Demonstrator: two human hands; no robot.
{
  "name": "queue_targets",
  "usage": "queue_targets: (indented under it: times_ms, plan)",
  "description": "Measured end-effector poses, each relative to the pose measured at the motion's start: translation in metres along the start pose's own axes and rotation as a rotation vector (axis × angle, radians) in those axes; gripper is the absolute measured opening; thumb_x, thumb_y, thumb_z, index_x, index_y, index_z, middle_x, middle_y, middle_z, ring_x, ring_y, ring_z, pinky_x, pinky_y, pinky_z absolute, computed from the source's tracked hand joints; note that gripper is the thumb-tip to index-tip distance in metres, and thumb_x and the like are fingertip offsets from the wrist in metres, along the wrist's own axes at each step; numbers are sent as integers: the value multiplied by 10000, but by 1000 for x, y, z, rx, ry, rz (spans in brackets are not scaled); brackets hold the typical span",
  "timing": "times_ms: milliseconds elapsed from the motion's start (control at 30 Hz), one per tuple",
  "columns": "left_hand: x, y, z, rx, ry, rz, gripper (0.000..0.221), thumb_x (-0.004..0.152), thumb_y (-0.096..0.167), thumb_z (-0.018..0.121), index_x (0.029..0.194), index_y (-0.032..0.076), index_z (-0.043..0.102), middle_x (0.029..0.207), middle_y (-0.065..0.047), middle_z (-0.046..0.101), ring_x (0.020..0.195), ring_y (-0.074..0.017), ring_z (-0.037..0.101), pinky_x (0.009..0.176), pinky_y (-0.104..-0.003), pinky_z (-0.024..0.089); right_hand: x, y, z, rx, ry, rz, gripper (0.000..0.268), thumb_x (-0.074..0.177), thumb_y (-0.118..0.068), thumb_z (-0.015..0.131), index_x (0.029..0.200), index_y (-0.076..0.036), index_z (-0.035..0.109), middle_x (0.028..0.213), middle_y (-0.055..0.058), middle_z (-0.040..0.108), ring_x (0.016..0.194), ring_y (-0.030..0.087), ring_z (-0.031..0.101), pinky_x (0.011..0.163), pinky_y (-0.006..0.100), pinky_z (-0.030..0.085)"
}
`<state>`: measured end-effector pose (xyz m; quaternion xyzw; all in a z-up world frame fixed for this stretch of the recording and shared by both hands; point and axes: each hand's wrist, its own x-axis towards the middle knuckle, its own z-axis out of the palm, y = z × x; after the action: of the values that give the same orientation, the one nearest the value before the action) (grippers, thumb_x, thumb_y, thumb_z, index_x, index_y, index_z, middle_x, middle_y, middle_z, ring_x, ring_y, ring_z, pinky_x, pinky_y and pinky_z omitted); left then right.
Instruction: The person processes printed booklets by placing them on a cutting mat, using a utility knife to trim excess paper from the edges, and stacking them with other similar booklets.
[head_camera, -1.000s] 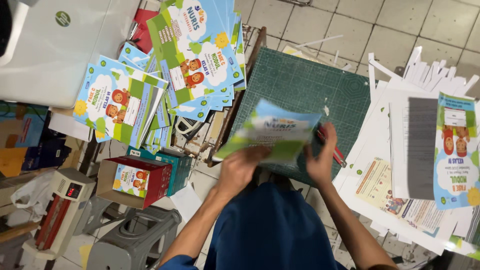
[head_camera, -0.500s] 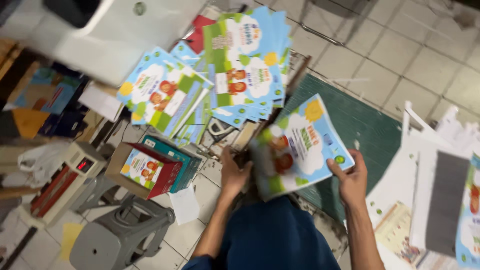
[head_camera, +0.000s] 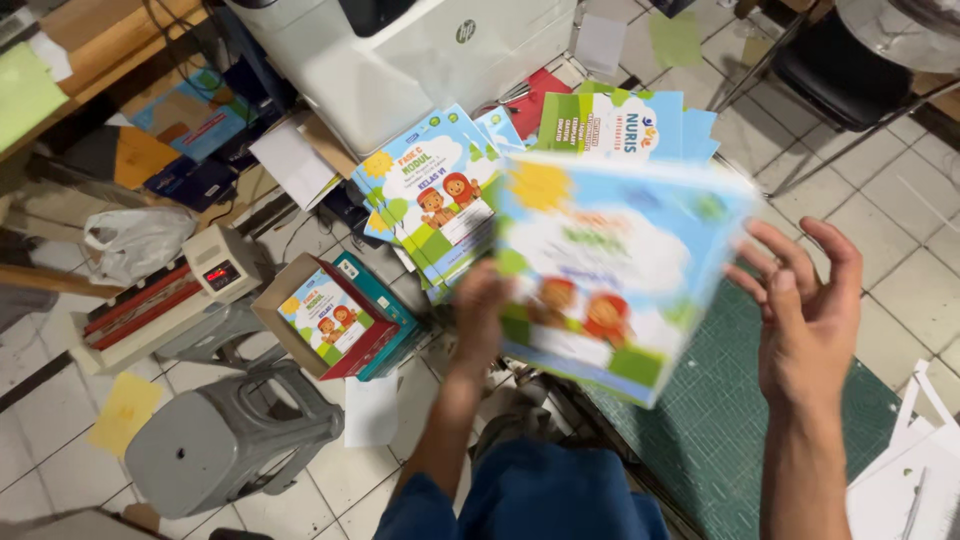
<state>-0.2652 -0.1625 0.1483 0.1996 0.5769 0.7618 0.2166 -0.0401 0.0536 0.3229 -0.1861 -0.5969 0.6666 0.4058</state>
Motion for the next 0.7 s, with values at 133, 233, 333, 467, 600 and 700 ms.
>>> queue_targets:
  times_ms: [133,233,333,467,600,700]
  plan:
    - [64,-15,-77,195,367,-61,533,1022,278,566,1464,-6,481,1441,-193,567,1323,-272,561,1135,-382,414,10,71,-12,-279,163,43,390,1091,-135,606,1442,-42,464,1369,136,617,1207,195,642,982,340,550]
    - [108,-54,-110,418,365,-123,955,950,387,720,1638,43,154,1687,-307,209,1574,-389,260,1252,-473,238,1,156,-40,-534,270,249,320,1015,-163,699,1297,-35,614,1138,86,672,920,205,640,815,308,529]
    - [123,-101,-130,1059,311,-284,1257,739,509,814,1672,164,45,1646,-327,55,1519,-504,187,1187,-590,280,-9,235,-72,-800,262,196,325,988,-198,729,1241,-16,634,1128,115,701,1021,240,683,897,348,542]
    - [124,-144,-148,1144,170,-173,1228,788,585,837,1671,256,50,1682,-337,-90,1547,-584,40,1198,-672,213,4,315,-95,-1184,303,35,557,928,-298,797,1335,17,583,1282,237,622,1162,394,654,989,479,536]
    - [122,-147,-147,1111,150,-200,1200,824,568,809,1701,274,43,1705,-322,-133,1568,-554,-47,1213,-717,164,37,356,-106,-1342,400,172,784,824,-418,904,1304,88,546,1211,307,635,1072,477,639,834,561,504]
    - [128,-129,-141,1077,123,-387,1190,797,548,791,1684,274,46,1698,-288,-168,1570,-497,-123,1167,-767,79,59,366,-105,-1223,432,415,553,782,-345,869,1198,-39,672,1054,220,739,985,404,715,862,488,560]
